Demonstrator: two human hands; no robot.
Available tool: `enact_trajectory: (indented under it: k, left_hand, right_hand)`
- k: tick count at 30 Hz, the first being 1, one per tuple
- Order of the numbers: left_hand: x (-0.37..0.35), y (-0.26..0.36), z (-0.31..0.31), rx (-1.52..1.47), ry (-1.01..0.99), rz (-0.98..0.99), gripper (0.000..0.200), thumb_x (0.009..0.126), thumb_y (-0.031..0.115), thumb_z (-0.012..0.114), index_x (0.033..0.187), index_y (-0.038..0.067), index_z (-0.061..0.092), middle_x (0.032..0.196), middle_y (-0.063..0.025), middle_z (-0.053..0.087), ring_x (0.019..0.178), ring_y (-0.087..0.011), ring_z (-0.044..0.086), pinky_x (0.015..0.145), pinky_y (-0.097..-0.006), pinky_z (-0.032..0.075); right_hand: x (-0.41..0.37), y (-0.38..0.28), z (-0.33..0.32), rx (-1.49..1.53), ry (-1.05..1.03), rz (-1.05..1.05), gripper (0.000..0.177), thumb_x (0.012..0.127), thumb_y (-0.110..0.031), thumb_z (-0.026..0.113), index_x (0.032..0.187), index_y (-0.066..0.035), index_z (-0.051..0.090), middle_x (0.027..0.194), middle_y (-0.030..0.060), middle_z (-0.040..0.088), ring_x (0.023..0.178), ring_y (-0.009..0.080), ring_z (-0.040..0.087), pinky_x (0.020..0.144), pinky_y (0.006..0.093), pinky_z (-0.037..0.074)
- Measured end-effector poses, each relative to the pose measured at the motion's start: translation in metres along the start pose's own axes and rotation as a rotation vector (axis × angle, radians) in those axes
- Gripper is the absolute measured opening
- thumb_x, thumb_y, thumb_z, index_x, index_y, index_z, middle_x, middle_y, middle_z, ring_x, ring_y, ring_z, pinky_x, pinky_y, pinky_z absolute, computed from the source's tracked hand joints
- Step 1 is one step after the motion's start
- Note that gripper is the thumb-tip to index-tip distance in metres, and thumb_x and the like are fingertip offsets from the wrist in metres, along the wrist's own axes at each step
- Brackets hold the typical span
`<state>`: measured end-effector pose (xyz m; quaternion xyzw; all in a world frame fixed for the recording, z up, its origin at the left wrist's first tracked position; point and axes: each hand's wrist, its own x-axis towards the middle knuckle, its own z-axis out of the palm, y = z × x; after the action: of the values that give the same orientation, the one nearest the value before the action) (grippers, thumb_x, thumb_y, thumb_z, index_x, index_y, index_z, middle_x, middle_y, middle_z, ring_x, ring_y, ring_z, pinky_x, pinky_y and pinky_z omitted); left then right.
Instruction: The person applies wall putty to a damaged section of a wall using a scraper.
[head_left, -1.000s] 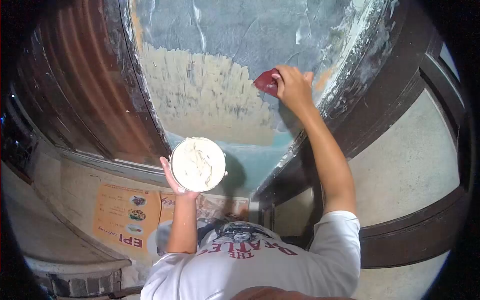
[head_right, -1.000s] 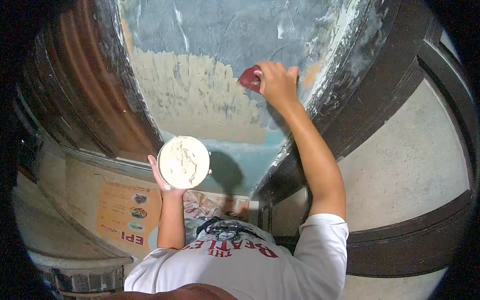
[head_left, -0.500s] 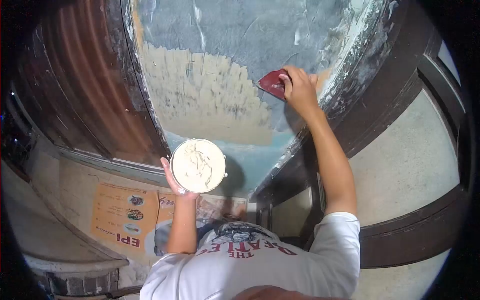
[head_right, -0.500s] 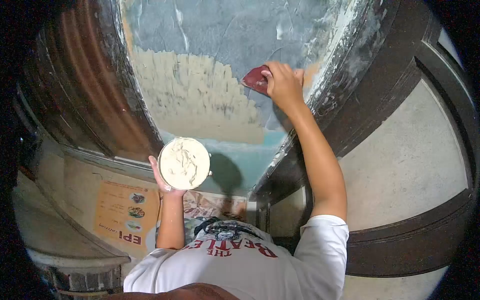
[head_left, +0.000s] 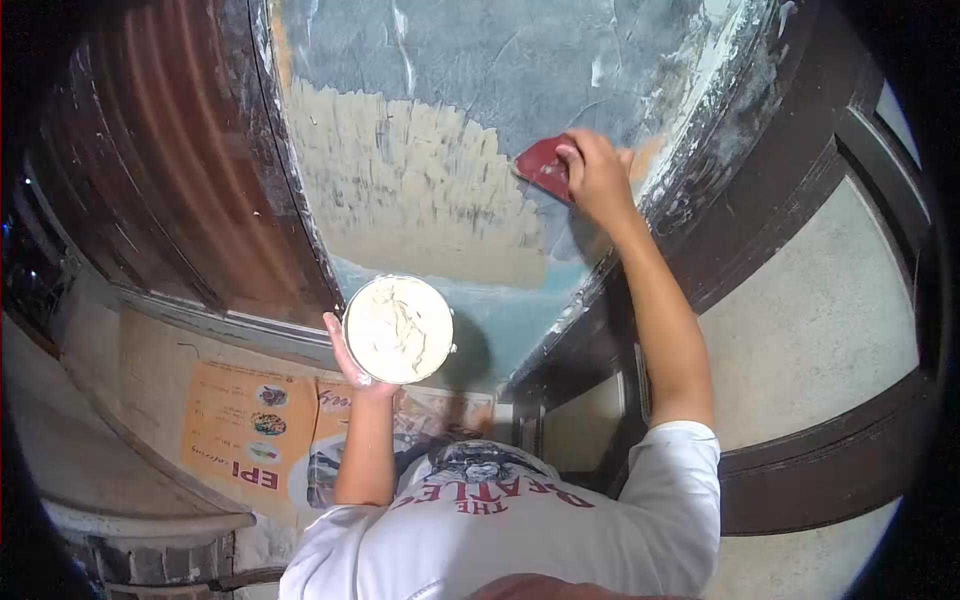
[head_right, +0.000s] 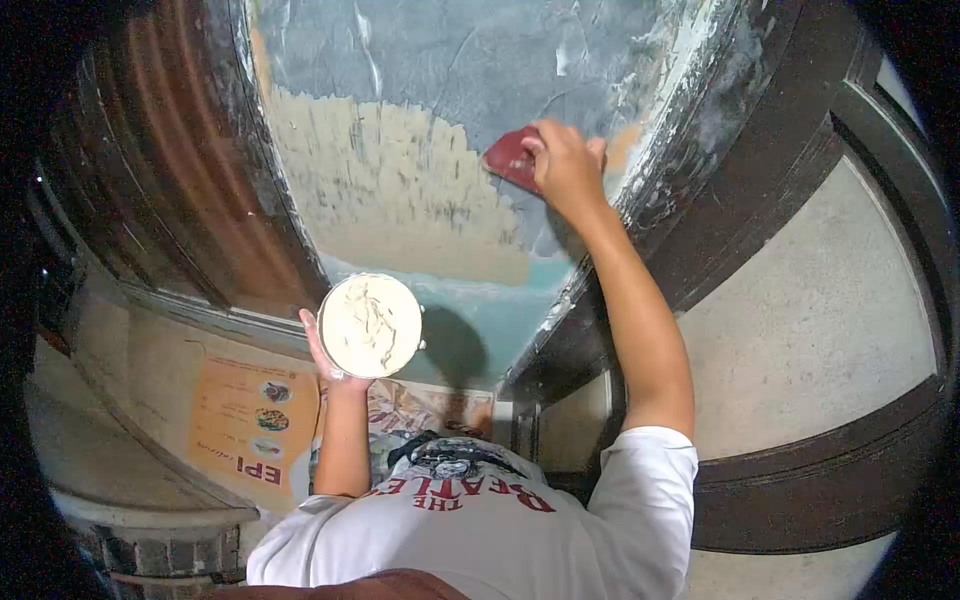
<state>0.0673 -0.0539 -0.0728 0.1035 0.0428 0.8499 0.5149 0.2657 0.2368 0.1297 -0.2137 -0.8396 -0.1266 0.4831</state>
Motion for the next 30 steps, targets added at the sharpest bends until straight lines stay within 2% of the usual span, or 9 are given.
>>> enact_trajectory:
  k: [4,7,9,12,15,17,20,27,30]
  left_hand:
    - [-0.002,-0.003,0.009,0.001,-0.019,-0.004,0.094,0.094,0.077,0.043,0.149,0.0,0.045,0.15,-0.0208,0.051,0.134,-0.0406,0.052,0.111,-0.0599,0.043]
    - [-0.002,-0.004,0.01,-0.038,-0.087,-0.012,0.094,0.094,0.076,0.043,0.149,0.0,0.045,0.15,-0.0211,0.051,0.134,-0.0407,0.052,0.111,-0.0592,0.043]
    - [-0.003,-0.005,0.009,-0.029,-0.079,-0.018,0.094,0.094,0.076,0.043,0.149,0.0,0.046,0.15,-0.0209,0.051,0.133,-0.0407,0.052,0.111,-0.0573,0.044]
    - [0.0,-0.006,0.014,-0.007,0.029,0.011,0.093,0.094,0.076,0.044,0.148,0.001,0.047,0.149,-0.02,0.052,0.132,-0.0392,0.055,0.11,-0.055,0.046]
    - [0.006,-0.004,0.023,-0.001,-0.031,-0.004,0.092,0.095,0.075,0.043,0.148,0.0,0.047,0.148,-0.0201,0.053,0.132,-0.0383,0.055,0.11,-0.0551,0.045]
    - [0.014,-0.005,0.032,0.016,0.012,0.018,0.091,0.096,0.074,0.042,0.147,-0.001,0.047,0.148,-0.0209,0.054,0.131,-0.0386,0.055,0.11,-0.0553,0.046]
    - [0.023,-0.008,0.051,0.036,-0.149,-0.046,0.091,0.096,0.076,0.038,0.146,0.001,0.049,0.146,-0.019,0.055,0.131,-0.0386,0.055,0.11,-0.0557,0.045]
    - [0.041,-0.026,0.085,-0.026,-0.188,-0.191,0.094,0.096,0.076,0.037,0.15,-0.001,0.044,0.148,-0.0225,0.052,0.131,-0.0411,0.055,0.112,-0.0552,0.044]
    - [0.043,-0.034,0.099,-0.039,-0.215,-0.222,0.093,0.097,0.075,0.036,0.15,0.0,0.044,0.149,-0.0219,0.052,0.133,-0.0398,0.054,0.113,-0.0539,0.042]
  right_hand:
    - [-0.015,-0.004,0.021,-0.114,-0.118,-0.136,0.016,0.097,-0.027,0.063,0.109,-0.017,0.068,0.095,0.0019,0.072,0.091,0.0243,0.065,0.081,0.0486,0.033]
    - [-0.005,-0.007,0.023,-0.157,-0.053,-0.144,0.015,0.097,-0.026,0.063,0.109,-0.018,0.068,0.097,0.0019,0.073,0.091,0.0243,0.065,0.082,0.0491,0.033]
    - [0.007,-0.007,0.014,-0.139,-0.062,-0.066,0.017,0.097,-0.026,0.063,0.11,-0.017,0.068,0.099,0.0036,0.073,0.094,0.0261,0.066,0.084,0.0495,0.034]
    - [0.024,-0.01,-0.01,-0.066,-0.034,0.2,0.019,0.099,-0.026,0.06,0.112,-0.014,0.067,0.101,0.0082,0.073,0.101,0.0297,0.066,0.088,0.0474,0.036]
    - [0.022,-0.006,-0.021,0.056,-0.092,0.167,0.019,0.099,-0.025,0.06,0.111,-0.013,0.067,0.102,0.0082,0.074,0.101,0.0302,0.066,0.089,0.0442,0.036]
    - [0.022,-0.007,-0.022,0.217,-0.167,0.175,0.018,0.099,-0.024,0.06,0.109,-0.01,0.066,0.101,0.0127,0.072,0.1,0.0353,0.065,0.086,0.0455,0.041]
    - [0.022,-0.029,-0.035,0.266,-0.368,0.033,0.021,0.098,-0.025,0.063,0.104,-0.004,0.062,0.098,0.0219,0.068,0.096,0.0445,0.062,0.079,0.0499,0.049]
    - [0.019,-0.07,-0.059,0.245,-0.449,-0.111,0.022,0.096,-0.027,0.065,0.107,-0.009,0.061,0.097,0.0185,0.068,0.092,0.0418,0.065,0.076,0.051,0.053]
    - [0.023,-0.088,-0.071,0.269,-0.422,-0.296,0.016,0.091,-0.022,0.069,0.101,-0.011,0.065,0.088,0.0101,0.068,0.087,0.0342,0.064,0.073,0.0476,0.053]
